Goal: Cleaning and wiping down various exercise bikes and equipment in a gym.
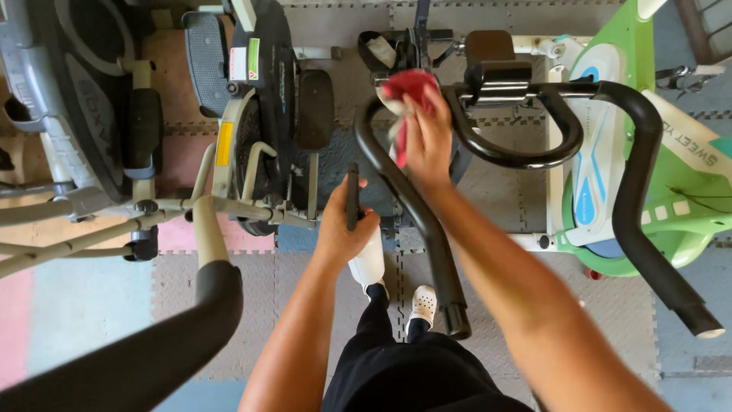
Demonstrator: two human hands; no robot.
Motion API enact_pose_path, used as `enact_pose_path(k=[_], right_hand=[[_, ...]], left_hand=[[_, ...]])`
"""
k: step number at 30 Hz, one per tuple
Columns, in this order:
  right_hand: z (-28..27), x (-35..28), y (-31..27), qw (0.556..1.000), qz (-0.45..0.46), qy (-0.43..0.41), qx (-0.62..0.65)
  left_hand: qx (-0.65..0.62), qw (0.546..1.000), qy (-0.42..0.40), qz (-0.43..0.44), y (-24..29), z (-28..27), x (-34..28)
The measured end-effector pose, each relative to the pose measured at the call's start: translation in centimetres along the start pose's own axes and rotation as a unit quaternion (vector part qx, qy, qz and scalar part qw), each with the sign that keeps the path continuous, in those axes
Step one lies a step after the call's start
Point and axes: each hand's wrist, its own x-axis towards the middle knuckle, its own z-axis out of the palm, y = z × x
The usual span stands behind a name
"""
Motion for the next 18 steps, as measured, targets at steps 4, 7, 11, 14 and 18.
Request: enact_pose_path(k=[4, 7, 11, 14, 18], right_hand=[[-0.1, -6.0, 3.4, 0.861, 0.388, 0.087, 0.316], [-1.4, -3.3, 1.5, 0.633, 0.559, 0.104, 0.526], [-1.7, 2.8, -3.4, 0.557, 0.551, 0.022, 0.621], [0.5, -0.3, 5.5, 0.522, 0.503, -0.060, 0.686], [5.2, 3.7, 6.4, 0.575, 0.615, -0.045, 0.538]], left_hand=[[0.045, 0.999, 0.016, 0.018, -0.1, -0.3, 1.4], [0.107, 0.981, -0.010, 0.163, 1.9, -0.8, 2.6], [0.222, 0.959, -0.069, 0.162, 5.3, -1.1, 3.3], [0.289, 0.946, -0.083, 0.119, 6.3, -0.8, 3.7], [0.325, 0.936, -0.085, 0.105, 6.6, -0.7, 4.0]])
